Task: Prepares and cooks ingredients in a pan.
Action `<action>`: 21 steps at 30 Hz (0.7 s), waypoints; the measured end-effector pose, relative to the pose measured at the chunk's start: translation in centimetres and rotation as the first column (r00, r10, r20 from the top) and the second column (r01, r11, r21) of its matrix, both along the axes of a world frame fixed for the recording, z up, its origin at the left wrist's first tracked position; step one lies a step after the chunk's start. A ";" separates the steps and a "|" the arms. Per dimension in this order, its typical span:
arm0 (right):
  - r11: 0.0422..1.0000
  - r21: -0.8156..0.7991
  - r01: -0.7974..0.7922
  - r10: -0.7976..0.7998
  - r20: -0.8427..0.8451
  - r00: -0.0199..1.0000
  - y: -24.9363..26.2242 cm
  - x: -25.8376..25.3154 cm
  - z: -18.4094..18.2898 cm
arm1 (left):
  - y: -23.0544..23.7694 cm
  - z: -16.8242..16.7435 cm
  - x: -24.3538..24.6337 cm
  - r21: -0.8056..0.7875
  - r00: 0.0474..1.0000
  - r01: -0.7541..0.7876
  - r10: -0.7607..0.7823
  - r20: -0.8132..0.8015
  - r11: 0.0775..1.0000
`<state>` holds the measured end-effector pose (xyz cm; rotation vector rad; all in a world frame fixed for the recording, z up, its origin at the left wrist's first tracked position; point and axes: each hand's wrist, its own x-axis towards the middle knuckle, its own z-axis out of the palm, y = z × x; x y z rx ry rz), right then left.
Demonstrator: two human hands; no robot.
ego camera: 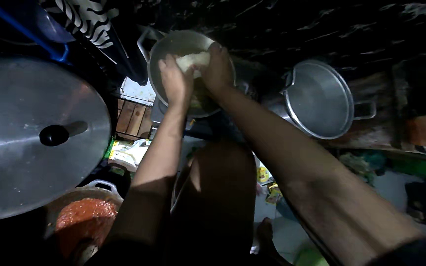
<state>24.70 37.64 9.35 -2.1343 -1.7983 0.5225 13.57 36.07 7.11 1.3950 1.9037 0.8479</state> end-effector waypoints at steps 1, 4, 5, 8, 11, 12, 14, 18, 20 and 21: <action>0.998 -0.041 0.042 -0.043 -0.034 0.999 0.2 0.3 -0.2 | 0.5 -0.3 -0.4 -0.021 1.000 -0.001 0.001 -0.032 1.000; 0.982 -0.111 0.154 -0.164 -0.094 0.982 0.2 1.8 -0.4 | 1.2 -1.4 -2.2 -0.095 0.994 -0.035 0.024 -0.108 0.995; 0.973 -0.112 0.202 -0.216 -0.126 0.968 0.2 2.3 -0.6 | 1.2 -1.6 -2.7 -0.112 0.993 -0.044 0.031 -0.116 0.993; 0.936 -0.115 0.333 -0.352 -0.362 0.863 1.2 3.8 -1.3 | 1.0 -1.6 -3.6 -0.131 0.993 -0.049 0.034 -0.112 0.990; 0.924 -0.134 0.357 -0.369 -0.554 0.746 1.6 5.4 -1.9 | 0.8 -1.8 -3.8 -0.149 0.992 -0.035 0.016 -0.123 0.988; 0.919 -0.145 0.366 -0.381 -0.565 0.732 1.2 5.9 -1.7 | 0.8 -1.7 -3.8 -0.158 0.992 -0.029 0.009 -0.126 0.987; 0.941 -0.132 0.311 -0.330 -0.554 0.764 -0.8 6.9 -0.8 | 1.0 -1.6 -3.7 -0.180 0.992 -0.019 -0.004 -0.128 0.983; 0.969 -0.177 0.171 -0.236 -0.474 0.848 -8.8 10.2 0.6 | 2.1 -1.3 -2.9 -0.159 0.991 0.037 -0.057 -0.125 0.987; 0.966 -0.186 0.182 -0.250 -0.467 0.848 -13.5 12.7 -0.2 | 3.7 -1.7 -2.5 -0.090 0.991 0.073 -0.083 -0.105 0.993; 0.960 -0.198 0.196 -0.267 -0.451 0.852 -15.6 14.1 -0.7 | 4.5 -2.0 -2.4 -0.074 0.991 0.091 -0.097 -0.097 0.993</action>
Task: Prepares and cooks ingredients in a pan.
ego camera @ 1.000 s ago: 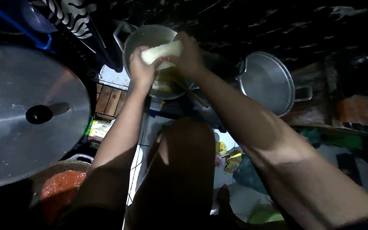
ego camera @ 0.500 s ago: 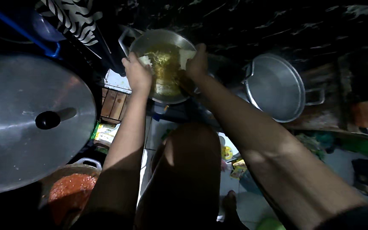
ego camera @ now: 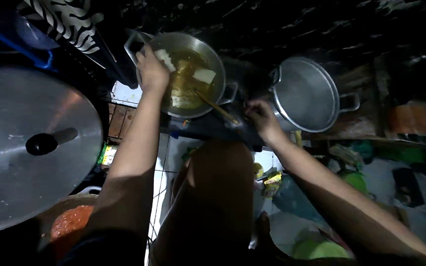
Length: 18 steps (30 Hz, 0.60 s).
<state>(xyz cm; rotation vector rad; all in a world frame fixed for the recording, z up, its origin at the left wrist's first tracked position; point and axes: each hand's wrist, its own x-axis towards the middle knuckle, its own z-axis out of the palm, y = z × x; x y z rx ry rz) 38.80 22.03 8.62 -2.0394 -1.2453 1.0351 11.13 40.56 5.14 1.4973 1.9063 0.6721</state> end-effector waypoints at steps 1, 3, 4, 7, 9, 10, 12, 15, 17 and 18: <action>0.999 -0.020 0.026 -0.025 0.012 1.000 -2.1 1.3 -0.4 | 0.7 -0.1 0.0 0.012 1.000 0.006 -0.006 -0.008 1.000; 0.996 -0.029 0.079 -0.079 0.023 0.997 -6.2 3.5 -0.7 | 0.9 0.9 -0.8 0.092 0.999 -0.027 0.029 -0.030 0.995; 0.994 -0.032 0.101 -0.100 0.015 0.995 -8.3 4.2 -0.4 | 0.3 1.6 -1.6 0.159 0.998 -0.045 0.050 -0.028 0.986; 0.985 -0.035 0.168 -0.168 -0.005 0.986 -14.4 5.4 1.3 | -4.8 1.8 -5.2 0.323 0.994 -0.050 0.078 -0.073 0.945; 0.981 0.006 0.193 -0.193 -0.009 0.981 -18.2 6.3 2.2 | -10.1 -0.6 -7.6 0.270 0.990 -0.055 0.087 -0.109 0.961; 0.976 0.033 0.214 -0.214 -0.018 0.977 -19.9 6.7 2.6 | -12.8 -2.7 -8.7 0.192 0.991 -0.054 0.076 -0.107 0.980; 0.963 0.056 0.263 -0.260 -0.051 0.964 -22.9 7.4 3.2 | -17.8 -7.8 -10.3 -0.043 0.997 -0.017 0.014 -0.079 0.999; 0.942 0.052 0.330 -0.326 -0.080 0.942 -25.9 8.6 3.1 | -22.4 -13.7 -11.9 -0.399 0.982 0.071 -0.134 -0.133 0.914; 0.930 0.028 0.366 -0.363 -0.076 0.929 -26.8 8.9 2.8 | -24.0 -16.6 -12.6 -0.465 0.951 0.058 -0.190 -0.243 0.883; 0.928 0.021 0.371 -0.369 -0.073 0.927 -27.1 8.9 2.6 | -24.8 -17.6 -12.9 -0.458 0.944 0.034 -0.179 -0.278 0.888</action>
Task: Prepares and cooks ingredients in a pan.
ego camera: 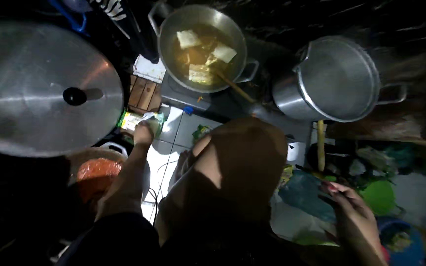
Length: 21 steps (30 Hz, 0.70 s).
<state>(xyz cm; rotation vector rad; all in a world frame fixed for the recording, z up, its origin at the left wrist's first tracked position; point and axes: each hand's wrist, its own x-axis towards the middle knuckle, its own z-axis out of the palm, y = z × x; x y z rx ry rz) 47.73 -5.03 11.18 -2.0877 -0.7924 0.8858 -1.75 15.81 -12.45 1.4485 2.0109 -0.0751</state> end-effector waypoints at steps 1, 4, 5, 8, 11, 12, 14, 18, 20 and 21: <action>1.000 -0.004 -0.002 0.002 -0.001 1.000 -0.1 0.0 -0.1 | -0.6 -0.8 -0.2 0.018 1.000 -0.010 0.011 -0.026 1.000; 1.000 0.002 -0.024 0.024 -0.016 1.000 -0.3 -0.3 -0.6 | -0.8 -1.7 0.0 0.067 0.997 -0.017 0.022 -0.079 0.998; 0.999 0.001 -0.037 0.037 -0.019 0.999 -0.2 -0.3 -0.8 | -0.4 -1.7 0.1 0.059 0.995 -0.015 0.021 -0.096 0.998; 0.999 -0.008 -0.054 0.054 -0.030 0.998 -0.5 -0.7 -0.9 | 0.6 -1.4 0.3 -0.016 0.989 0.033 -0.035 -0.146 0.999; 0.998 -0.015 -0.056 0.055 -0.049 0.997 -1.0 -1.3 -1.1 | 0.9 -1.1 0.4 -0.095 0.972 0.130 -0.146 -0.186 0.987; 0.998 -0.010 -0.054 0.053 -0.055 0.997 -1.2 -1.4 -1.2 | 0.9 -1.3 0.3 -0.114 0.962 0.165 -0.185 -0.202 0.980; 0.999 -0.003 -0.046 0.045 -0.063 0.997 -1.3 -1.7 -1.3 | 0.9 -1.5 0.2 -0.103 0.948 0.201 -0.220 -0.229 0.974; 0.999 0.000 -0.036 0.036 -0.056 0.998 -1.6 -1.7 -1.2 | 1.3 -0.4 0.5 -0.071 0.944 0.156 -0.170 -0.284 0.985; 0.999 0.000 -0.040 0.039 -0.066 0.997 -1.7 -1.6 -1.2 | 1.7 0.8 0.7 -0.040 0.960 0.121 -0.128 -0.249 0.992; 0.999 -0.001 -0.039 0.039 -0.071 0.997 -1.7 -1.7 -1.1 | 1.9 1.6 0.7 -0.024 0.968 0.115 -0.117 -0.223 0.993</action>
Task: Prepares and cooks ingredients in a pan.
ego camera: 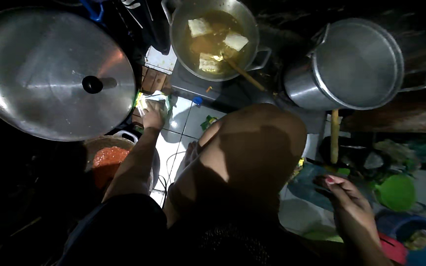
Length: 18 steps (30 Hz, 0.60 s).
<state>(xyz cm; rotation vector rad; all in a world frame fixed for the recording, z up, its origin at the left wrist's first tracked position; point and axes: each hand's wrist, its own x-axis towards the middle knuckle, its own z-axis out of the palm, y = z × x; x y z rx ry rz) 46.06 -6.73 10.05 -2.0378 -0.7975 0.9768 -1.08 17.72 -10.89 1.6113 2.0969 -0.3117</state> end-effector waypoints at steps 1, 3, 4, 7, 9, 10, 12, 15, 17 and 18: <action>1.000 0.003 0.003 -0.003 -0.004 1.000 0.0 -0.1 0.0 | 0.1 0.8 -0.1 0.021 1.000 -0.003 0.003 0.030 1.000; 1.000 0.007 0.002 -0.001 -0.016 1.000 0.2 -0.3 0.0 | 0.1 2.5 -0.5 0.095 0.998 -0.021 0.015 0.065 0.995; 1.000 0.009 -0.006 0.006 -0.021 1.000 0.3 -0.5 0.0 | 0.0 3.4 -0.7 0.136 0.997 -0.038 0.028 0.076 0.990; 0.999 0.029 -0.029 0.030 -0.026 0.999 0.4 -0.8 -0.1 | -0.5 6.4 -1.0 0.206 0.995 -0.076 0.059 0.086 0.976; 0.997 0.052 -0.058 0.059 -0.021 0.998 0.4 -0.8 -0.1 | -1.1 8.7 -1.1 0.195 0.988 -0.124 0.103 0.114 0.973; 0.996 0.060 -0.071 0.072 -0.016 0.997 0.4 -0.8 -0.1 | -1.4 10.1 -1.0 0.169 0.984 -0.147 0.126 0.127 0.975; 0.994 0.071 -0.081 0.081 -0.009 0.997 0.5 -0.9 -0.1 | -2.2 12.4 -0.8 0.134 0.985 -0.088 0.066 0.158 0.987; 0.993 0.074 -0.091 0.091 0.001 0.996 1.0 -1.1 0.1 | -4.0 13.7 0.3 0.111 0.957 0.225 -0.241 0.163 0.968; 0.991 0.079 -0.105 0.106 0.003 0.994 1.2 -1.1 0.4 | -4.5 13.7 1.1 0.064 0.909 0.398 -0.403 0.109 0.915; 0.991 0.082 -0.106 0.106 0.006 0.994 1.2 -1.1 0.5 | -4.6 13.5 1.2 0.047 0.907 0.403 -0.406 0.111 0.914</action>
